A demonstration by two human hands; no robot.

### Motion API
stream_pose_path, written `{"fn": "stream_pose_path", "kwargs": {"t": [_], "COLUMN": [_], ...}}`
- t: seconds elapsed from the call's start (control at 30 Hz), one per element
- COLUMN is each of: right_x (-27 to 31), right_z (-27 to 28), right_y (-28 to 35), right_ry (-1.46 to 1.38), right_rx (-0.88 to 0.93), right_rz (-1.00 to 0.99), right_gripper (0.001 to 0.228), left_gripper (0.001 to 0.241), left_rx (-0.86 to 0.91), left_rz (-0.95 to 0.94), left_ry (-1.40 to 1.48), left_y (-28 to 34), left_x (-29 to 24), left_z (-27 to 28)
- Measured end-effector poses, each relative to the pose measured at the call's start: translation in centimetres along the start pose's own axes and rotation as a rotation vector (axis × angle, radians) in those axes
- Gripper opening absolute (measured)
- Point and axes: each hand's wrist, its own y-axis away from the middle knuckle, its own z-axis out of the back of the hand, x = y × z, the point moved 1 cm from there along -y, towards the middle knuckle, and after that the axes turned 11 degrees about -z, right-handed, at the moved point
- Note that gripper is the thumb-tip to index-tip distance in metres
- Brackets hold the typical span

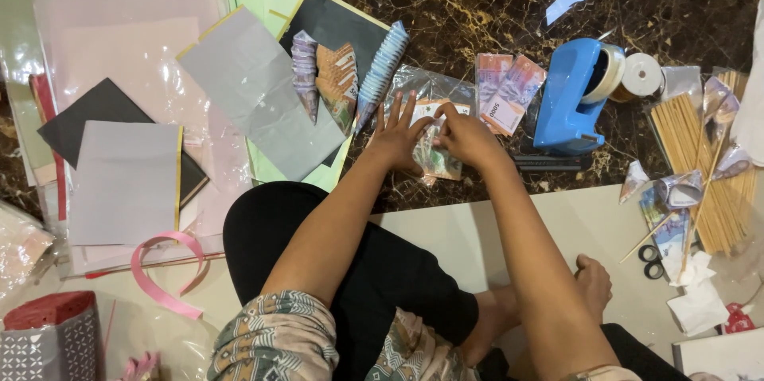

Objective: The person is preparing a money fan by inserting individual currency bills into plastic sleeves and arranging them in a semi-circular pattern.

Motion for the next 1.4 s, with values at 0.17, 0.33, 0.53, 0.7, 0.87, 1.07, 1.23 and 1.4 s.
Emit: {"fn": "stream_pose_path", "kwargs": {"t": [0.17, 0.33, 0.53, 0.7, 0.87, 1.07, 1.23, 1.4], "right_x": [0.2, 0.1, 0.0, -0.1, 0.5, 0.5, -0.4, 0.1], "right_z": [-0.3, -0.7, -1.1, -1.4, -0.9, -1.7, -3.1, -3.5], "right_y": [-0.1, -0.8, -1.2, -1.7, -1.2, -1.9, -3.2, -2.9], "right_ry": [-0.036, -0.039, 0.017, 0.061, 0.048, 0.078, 0.129, 0.192], "right_rx": [-0.012, -0.013, -0.041, -0.042, -0.042, -0.05, -0.071, -0.083], "right_rz": [0.056, 0.077, 0.04, 0.002, 0.002, -0.046, -0.111, -0.238], "right_gripper": [0.043, 0.043, 0.041, 0.039, 0.036, 0.038, 0.04, 0.05], "left_gripper": [0.118, 0.117, 0.118, 0.118, 0.118, 0.118, 0.118, 0.117], "left_rx": [-0.006, 0.012, 0.012, 0.003, 0.001, 0.006, 0.01, 0.012], "left_rz": [-0.001, 0.002, 0.0, 0.001, 0.0, 0.007, 0.006, 0.009], "left_ry": [-0.001, 0.017, 0.02, 0.043, 0.045, 0.048, 0.056, 0.054], "left_y": [-0.3, 0.4, 0.1, 0.3, 0.3, 0.3, 0.4, 0.4], "left_x": [0.3, -0.2, -0.1, -0.2, -0.1, -0.3, -0.3, -0.3], "left_z": [-0.4, 0.6, 0.3, 0.5, 0.5, 0.5, 0.7, 0.6]}}
